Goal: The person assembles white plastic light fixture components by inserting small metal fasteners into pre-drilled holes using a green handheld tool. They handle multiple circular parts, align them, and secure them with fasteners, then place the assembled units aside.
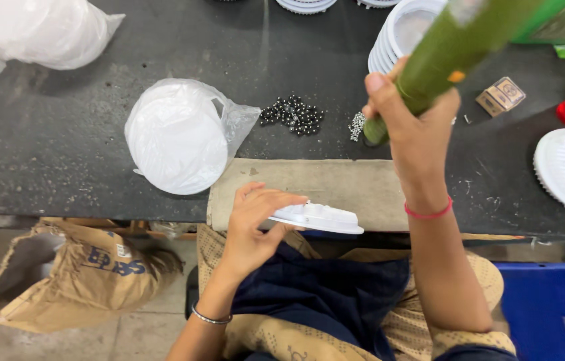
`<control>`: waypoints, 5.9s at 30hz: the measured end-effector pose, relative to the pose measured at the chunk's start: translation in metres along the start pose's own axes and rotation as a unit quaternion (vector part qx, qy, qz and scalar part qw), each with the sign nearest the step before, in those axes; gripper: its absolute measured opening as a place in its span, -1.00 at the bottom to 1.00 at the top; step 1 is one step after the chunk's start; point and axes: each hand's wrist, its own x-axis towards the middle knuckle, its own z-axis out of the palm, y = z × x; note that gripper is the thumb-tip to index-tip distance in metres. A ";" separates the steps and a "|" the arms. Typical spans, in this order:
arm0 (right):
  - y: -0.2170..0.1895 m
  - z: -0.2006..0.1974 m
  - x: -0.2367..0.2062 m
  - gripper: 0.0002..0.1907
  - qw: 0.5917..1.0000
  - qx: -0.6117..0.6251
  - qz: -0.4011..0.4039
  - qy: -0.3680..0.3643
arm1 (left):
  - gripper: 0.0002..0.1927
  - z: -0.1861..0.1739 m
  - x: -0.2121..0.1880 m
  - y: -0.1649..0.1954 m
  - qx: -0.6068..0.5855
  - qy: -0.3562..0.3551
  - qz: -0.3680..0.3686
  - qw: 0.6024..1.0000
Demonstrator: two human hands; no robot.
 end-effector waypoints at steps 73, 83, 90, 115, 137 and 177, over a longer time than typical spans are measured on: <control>0.125 -0.362 -0.171 -0.67 0.865 -0.115 0.311 0.377 | -0.58 0.149 0.010 -0.045 -0.074 0.034 -0.202 0.976; 0.124 -0.428 -0.128 -0.68 0.807 0.155 0.210 0.529 | -0.62 0.186 0.015 -0.045 0.017 -0.018 -0.117 0.993; 0.134 -0.440 -0.111 -0.77 0.813 0.092 0.187 0.544 | -0.64 0.191 0.011 -0.050 0.052 -0.022 -0.094 0.994; 0.127 -0.622 -0.101 -0.79 0.817 0.053 0.043 0.573 | -0.52 0.287 -0.002 -0.167 0.098 0.115 -0.050 0.987; 0.146 -0.722 0.013 -0.57 0.733 -0.094 0.274 0.615 | -0.65 0.301 0.067 -0.207 -0.059 -0.025 -0.555 0.830; 0.149 -0.499 -0.112 -0.86 0.866 -0.298 0.252 0.313 | -0.78 0.047 0.005 0.016 -0.254 -0.354 -0.062 0.898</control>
